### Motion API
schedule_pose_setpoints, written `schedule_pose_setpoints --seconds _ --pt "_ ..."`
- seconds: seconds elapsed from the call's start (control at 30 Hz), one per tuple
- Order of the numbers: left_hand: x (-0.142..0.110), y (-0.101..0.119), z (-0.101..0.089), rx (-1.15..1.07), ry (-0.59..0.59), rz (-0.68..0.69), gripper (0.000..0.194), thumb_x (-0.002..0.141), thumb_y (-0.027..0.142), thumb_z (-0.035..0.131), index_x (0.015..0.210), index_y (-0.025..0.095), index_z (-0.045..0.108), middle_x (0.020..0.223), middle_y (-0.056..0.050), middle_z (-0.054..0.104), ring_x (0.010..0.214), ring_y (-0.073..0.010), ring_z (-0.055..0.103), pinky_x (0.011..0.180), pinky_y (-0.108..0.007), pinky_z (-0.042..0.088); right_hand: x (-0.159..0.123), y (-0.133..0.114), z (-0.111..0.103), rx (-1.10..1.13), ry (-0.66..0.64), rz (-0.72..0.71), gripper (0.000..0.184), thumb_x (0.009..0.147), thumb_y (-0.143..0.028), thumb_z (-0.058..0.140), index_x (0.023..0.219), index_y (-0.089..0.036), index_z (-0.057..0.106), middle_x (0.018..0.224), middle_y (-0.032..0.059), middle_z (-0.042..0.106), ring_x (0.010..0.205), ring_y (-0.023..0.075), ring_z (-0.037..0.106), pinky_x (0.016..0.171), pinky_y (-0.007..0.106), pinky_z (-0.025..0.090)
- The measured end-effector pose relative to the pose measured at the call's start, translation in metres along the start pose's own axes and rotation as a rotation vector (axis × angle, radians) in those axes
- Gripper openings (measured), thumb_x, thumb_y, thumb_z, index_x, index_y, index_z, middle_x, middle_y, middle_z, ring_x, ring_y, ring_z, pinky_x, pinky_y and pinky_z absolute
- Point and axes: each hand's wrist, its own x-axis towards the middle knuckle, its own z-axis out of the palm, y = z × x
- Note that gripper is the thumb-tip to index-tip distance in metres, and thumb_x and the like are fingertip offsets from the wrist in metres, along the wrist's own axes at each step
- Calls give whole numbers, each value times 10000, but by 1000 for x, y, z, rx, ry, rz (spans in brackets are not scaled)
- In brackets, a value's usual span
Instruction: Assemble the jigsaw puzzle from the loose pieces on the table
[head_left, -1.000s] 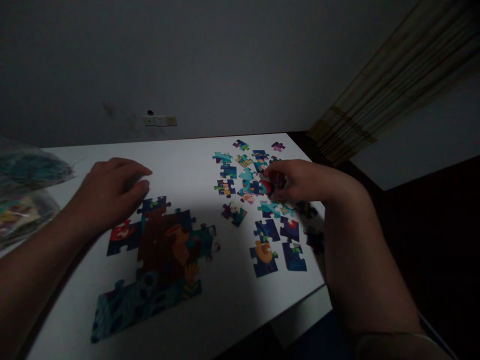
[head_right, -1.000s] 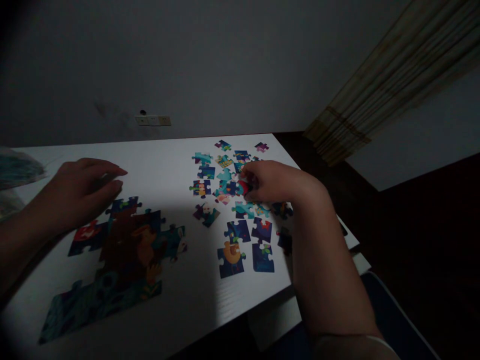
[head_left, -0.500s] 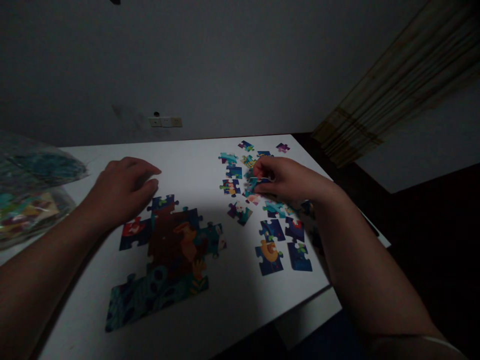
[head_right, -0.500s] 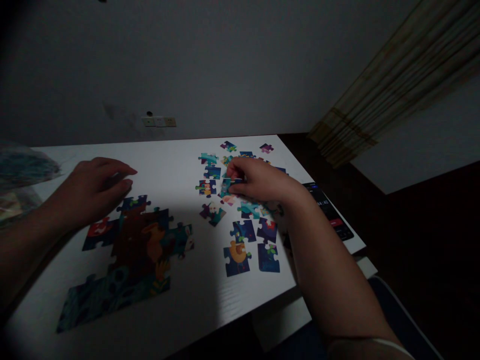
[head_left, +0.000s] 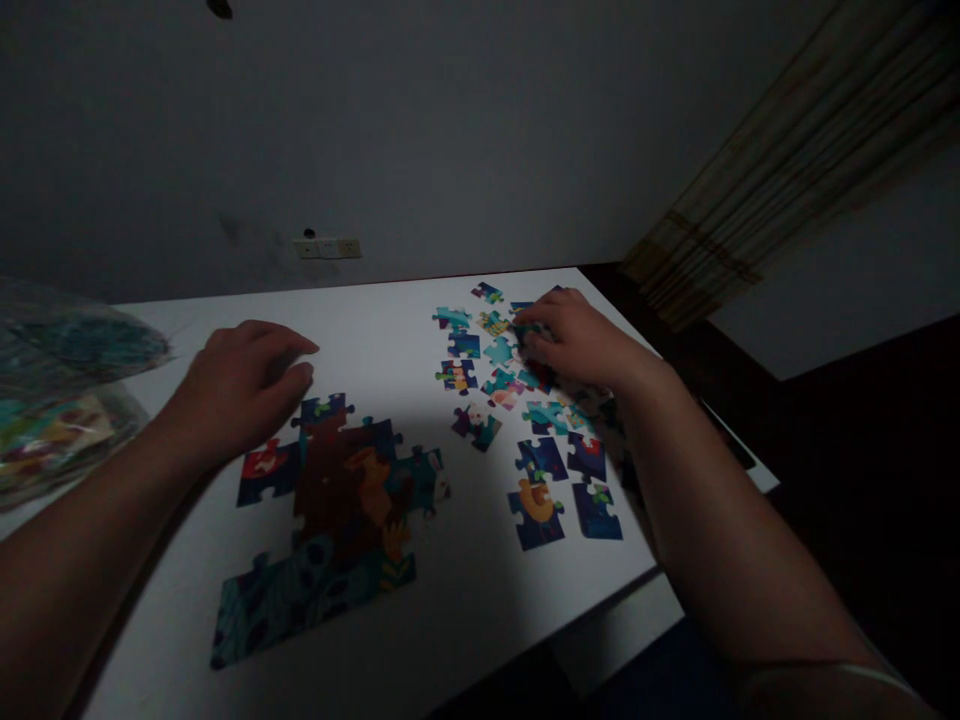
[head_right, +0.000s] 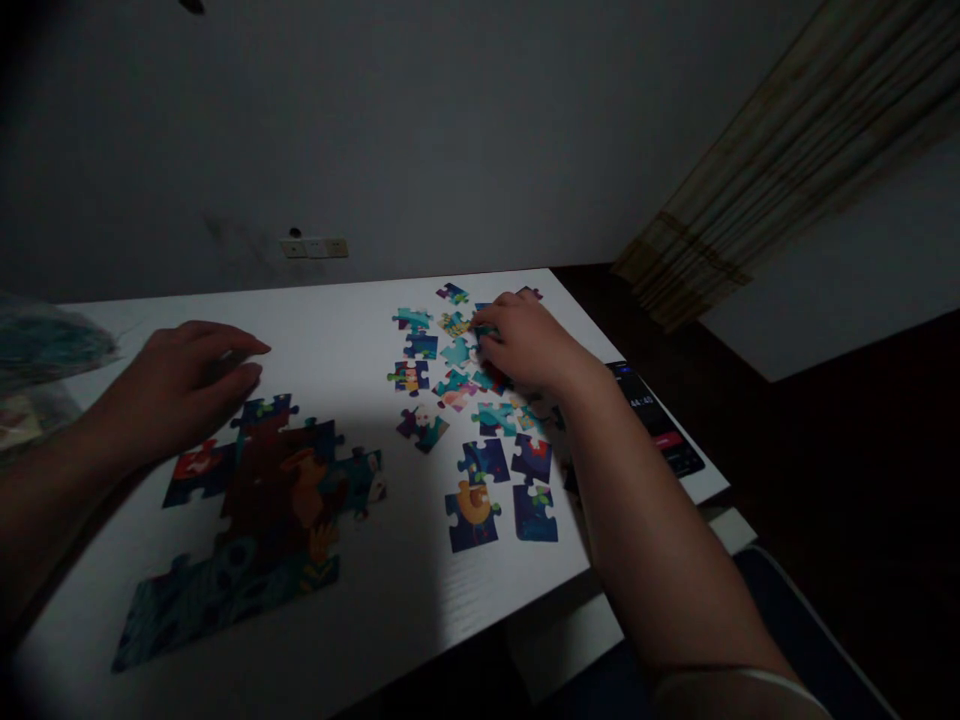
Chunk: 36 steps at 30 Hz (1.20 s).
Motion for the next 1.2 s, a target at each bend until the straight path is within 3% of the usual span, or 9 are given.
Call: schedule_pose_setpoints --seconds 0.17,0.37,0.47,0.6,0.87,1.03,1.2 --pt "0 4 -1 -24 -10 -14 638 1136 518 467 1424 90 843 1469 -285 740 1429 -493 677 1296 -729 513 6 -17 10 19 -101 -27 447 1111 -550 704 1337 -204 873 1380 239 805 1368 490 690 1253 677 513" --pt "-1 6 -4 -15 -23 -28 606 1133 506 489 1440 117 838 1510 -268 741 1473 -493 655 1314 -739 502 4 -20 13 160 -103 -15 287 1051 -362 745 1308 -276 840 1417 199 819 1394 477 702 1234 708 559" --pt "-1 8 -5 -14 -34 -47 612 1109 511 507 1441 126 848 1523 -273 739 1500 -507 644 1304 -733 514 2 -20 13 227 -88 -25 375 1019 -286 738 1381 -291 834 1442 184 828 1398 456 740 1256 700 575" --pt "-1 10 -3 -30 -13 -72 578 1052 534 566 1428 213 866 1516 -214 762 1476 -482 669 1304 -702 526 2 -16 16 281 -53 -64 551 956 -301 782 1504 -299 837 1544 166 832 1470 472 737 1308 730 556" --pt "-1 9 2 -49 19 -44 586 1022 518 577 1424 206 868 1537 -207 759 1470 -477 668 1305 -705 528 2 -12 18 300 -65 -86 472 936 -324 770 1395 -298 875 1482 185 840 1404 474 779 1270 755 588" --pt "-1 9 3 -55 29 -54 582 1002 537 584 1416 248 872 1523 -175 763 1461 -464 670 1313 -688 531 -2 -19 11 395 -93 -69 574 883 -268 763 1454 -290 814 1489 171 823 1358 423 785 1233 657 621" --pt "-1 12 -1 -52 7 -75 596 995 546 585 1431 252 866 1531 -164 757 1486 -473 644 1332 -700 515 -3 -28 7 548 72 -47 753 787 -295 865 1538 -268 812 1275 100 857 1038 316 784 959 484 664"
